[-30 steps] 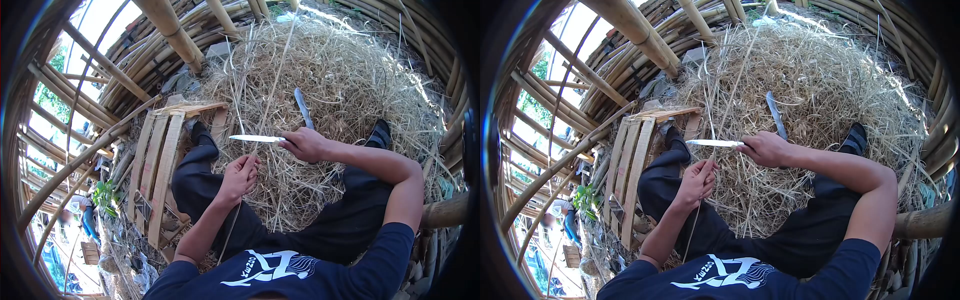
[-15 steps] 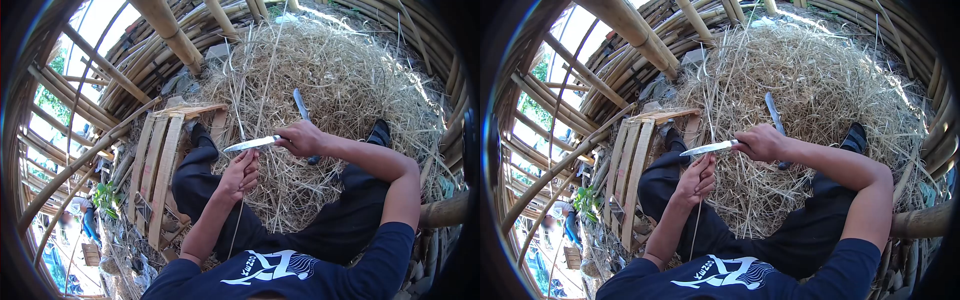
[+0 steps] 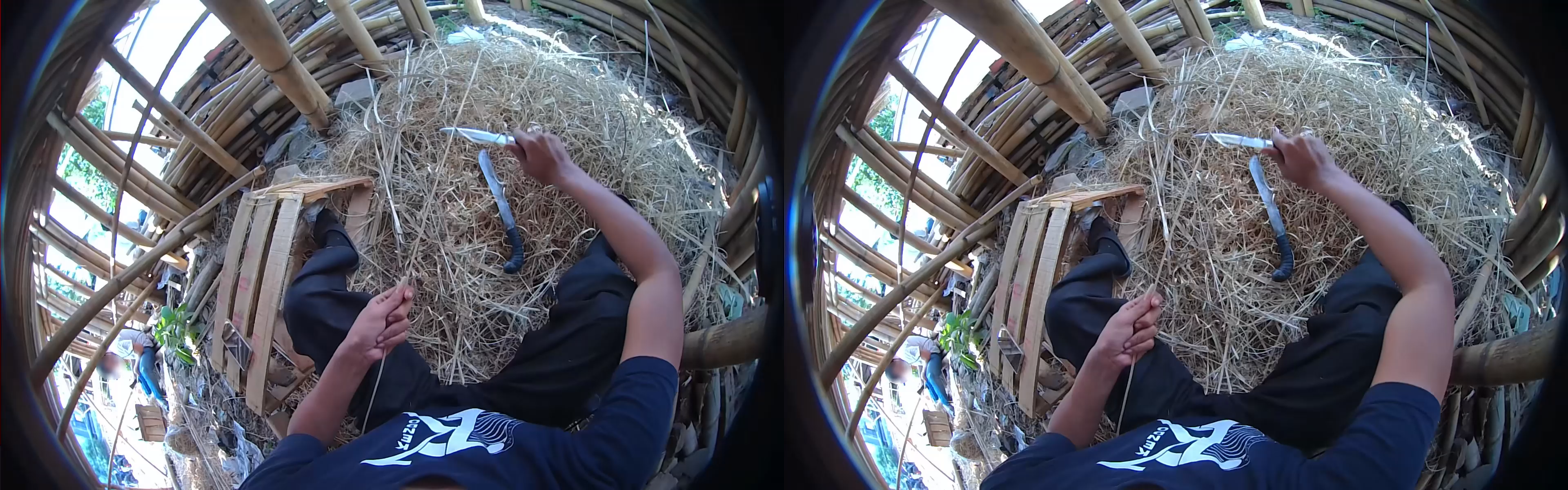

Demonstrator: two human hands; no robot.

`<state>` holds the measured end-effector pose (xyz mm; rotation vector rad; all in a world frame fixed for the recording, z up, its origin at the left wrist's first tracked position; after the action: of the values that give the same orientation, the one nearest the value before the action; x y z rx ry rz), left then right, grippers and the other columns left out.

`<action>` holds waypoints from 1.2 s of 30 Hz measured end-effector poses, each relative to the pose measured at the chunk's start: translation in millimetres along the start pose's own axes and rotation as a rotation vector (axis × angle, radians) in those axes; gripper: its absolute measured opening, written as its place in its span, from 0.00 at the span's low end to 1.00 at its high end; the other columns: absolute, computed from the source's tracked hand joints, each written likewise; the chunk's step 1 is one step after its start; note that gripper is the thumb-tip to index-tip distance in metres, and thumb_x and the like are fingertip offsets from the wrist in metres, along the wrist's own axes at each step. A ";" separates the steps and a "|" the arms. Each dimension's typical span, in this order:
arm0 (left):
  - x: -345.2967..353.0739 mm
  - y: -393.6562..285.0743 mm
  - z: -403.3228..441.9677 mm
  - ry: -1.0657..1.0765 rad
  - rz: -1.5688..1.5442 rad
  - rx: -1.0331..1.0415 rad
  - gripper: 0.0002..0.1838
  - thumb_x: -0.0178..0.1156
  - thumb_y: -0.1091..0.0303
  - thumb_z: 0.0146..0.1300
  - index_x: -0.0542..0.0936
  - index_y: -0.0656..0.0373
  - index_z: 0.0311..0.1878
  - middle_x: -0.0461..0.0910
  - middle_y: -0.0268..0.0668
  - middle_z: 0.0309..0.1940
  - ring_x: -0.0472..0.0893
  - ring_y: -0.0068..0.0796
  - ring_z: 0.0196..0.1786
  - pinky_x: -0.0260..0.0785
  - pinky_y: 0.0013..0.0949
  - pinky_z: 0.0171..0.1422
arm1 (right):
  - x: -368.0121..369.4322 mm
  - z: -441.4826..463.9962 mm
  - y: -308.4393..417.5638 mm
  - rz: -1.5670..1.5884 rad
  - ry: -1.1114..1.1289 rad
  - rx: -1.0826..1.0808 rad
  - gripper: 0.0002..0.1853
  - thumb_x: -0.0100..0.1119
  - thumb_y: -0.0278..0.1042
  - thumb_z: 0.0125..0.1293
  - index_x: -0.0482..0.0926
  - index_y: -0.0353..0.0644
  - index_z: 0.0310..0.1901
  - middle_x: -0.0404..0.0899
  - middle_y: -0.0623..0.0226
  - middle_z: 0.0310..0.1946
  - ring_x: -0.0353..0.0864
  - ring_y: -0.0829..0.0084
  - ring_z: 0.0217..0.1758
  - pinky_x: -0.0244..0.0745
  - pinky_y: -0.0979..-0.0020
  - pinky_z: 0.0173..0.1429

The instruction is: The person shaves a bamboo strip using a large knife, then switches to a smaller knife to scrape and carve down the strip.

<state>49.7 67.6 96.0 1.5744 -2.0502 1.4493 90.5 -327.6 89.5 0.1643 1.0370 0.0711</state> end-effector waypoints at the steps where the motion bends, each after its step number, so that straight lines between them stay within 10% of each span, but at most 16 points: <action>1: -2.5 -0.1 -0.1 -0.001 -0.003 0.001 0.11 0.44 0.60 0.76 0.69 0.56 0.44 0.57 0.24 0.17 0.52 0.11 0.09 0.44 0.18 0.08 | 3.7 -8.7 9.0 0.042 0.160 0.121 0.26 0.37 0.54 0.75 0.73 0.40 0.31 0.72 0.65 0.13 0.69 0.69 0.10 0.68 0.65 0.18; 7: -8.3 3.0 5.4 -0.153 0.328 0.112 0.14 0.43 0.57 0.76 0.71 0.58 0.43 0.56 0.22 0.15 0.53 0.11 0.10 0.45 0.18 0.12 | 15.4 -23.5 47.2 0.389 0.286 0.270 0.27 0.39 0.53 0.74 0.77 0.34 0.35 0.79 0.49 0.26 0.78 0.48 0.29 0.73 0.52 0.42; 12: -34.4 10.1 19.8 -0.292 0.951 0.373 0.14 0.45 0.60 0.75 0.72 0.60 0.39 0.62 0.28 0.14 0.61 0.18 0.12 0.52 0.27 0.17 | 8.5 -27.6 67.7 0.817 0.608 0.739 0.34 0.37 0.65 0.71 0.73 0.36 0.30 0.69 0.66 0.18 0.75 0.74 0.20 0.70 0.66 0.24; 15: -16.9 5.0 11.6 -0.399 1.287 0.518 0.12 0.46 0.64 0.74 0.71 0.63 0.38 0.68 0.40 0.15 0.70 0.36 0.16 0.58 0.38 0.22 | 13.8 -31.8 75.1 0.748 0.595 0.741 0.33 0.37 0.63 0.72 0.74 0.35 0.30 0.72 0.63 0.19 0.77 0.69 0.22 0.73 0.63 0.29; 20: -3.8 4.1 1.4 -0.472 1.470 0.608 0.11 0.46 0.67 0.73 0.70 0.65 0.38 0.72 0.48 0.20 0.76 0.47 0.24 0.64 0.42 0.28 | -14.5 -38.1 114.2 0.364 0.585 0.167 0.27 0.38 0.51 0.74 0.76 0.33 0.35 0.79 0.45 0.25 0.80 0.49 0.30 0.75 0.51 0.40; 25: -4.4 14.0 -7.5 -0.442 1.524 0.557 0.09 0.45 0.68 0.72 0.68 0.64 0.39 0.75 0.57 0.23 0.77 0.61 0.31 0.64 0.54 0.33 | 1.4 -48.9 114.2 0.174 0.452 -0.180 0.21 0.44 0.53 0.72 0.72 0.39 0.38 0.76 0.52 0.20 0.79 0.52 0.24 0.74 0.54 0.31; 27: -5.0 18.2 -16.6 -0.427 1.511 0.529 0.09 0.45 0.68 0.72 0.68 0.64 0.39 0.75 0.57 0.23 0.76 0.62 0.31 0.64 0.55 0.33 | -5.2 -33.1 64.7 0.266 0.540 0.353 0.24 0.42 0.53 0.73 0.75 0.39 0.31 0.77 0.54 0.19 0.81 0.54 0.25 0.75 0.58 0.33; 29: 0.1 20.2 -19.5 -0.413 1.491 0.509 0.09 0.45 0.68 0.72 0.68 0.64 0.39 0.74 0.58 0.23 0.76 0.63 0.31 0.63 0.55 0.33 | -1.7 -29.4 29.3 -0.086 0.330 -0.052 0.25 0.40 0.53 0.74 0.74 0.40 0.30 0.76 0.58 0.19 0.80 0.63 0.21 0.75 0.62 0.29; 31: 10.0 17.0 -14.0 -0.391 1.522 0.491 0.09 0.45 0.69 0.72 0.68 0.65 0.39 0.74 0.58 0.23 0.75 0.63 0.31 0.62 0.55 0.32 | 21.5 -34.0 33.6 -0.091 0.315 0.017 0.26 0.39 0.55 0.74 0.72 0.40 0.29 0.75 0.60 0.20 0.73 0.67 0.15 0.72 0.62 0.25; 34: 0.0 18.0 -2.5 -0.366 1.506 0.569 0.08 0.45 0.69 0.72 0.67 0.65 0.38 0.73 0.59 0.23 0.75 0.63 0.31 0.62 0.56 0.32 | 38.7 -38.3 40.4 0.488 0.374 0.251 0.27 0.36 0.55 0.75 0.71 0.39 0.27 0.75 0.59 0.22 0.70 0.67 0.14 0.71 0.61 0.25; 36: -0.2 15.4 -6.3 -0.384 1.523 0.532 0.08 0.45 0.69 0.72 0.67 0.65 0.38 0.73 0.59 0.23 0.75 0.63 0.31 0.61 0.56 0.32 | 24.1 -49.9 64.8 0.992 0.778 0.869 0.27 0.34 0.52 0.76 0.73 0.39 0.28 0.74 0.59 0.22 0.70 0.67 0.16 0.70 0.62 0.28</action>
<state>34.8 72.0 90.2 -0.0241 -3.5562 2.2684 61.1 -255.4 55.1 1.5327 1.6156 0.6209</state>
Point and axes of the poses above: each hand's wrist, its own z-axis towards the middle knuckle, its own x-axis out of the palm, y = z × x, the point moved 4 cm from there along z, towards the middle knuckle
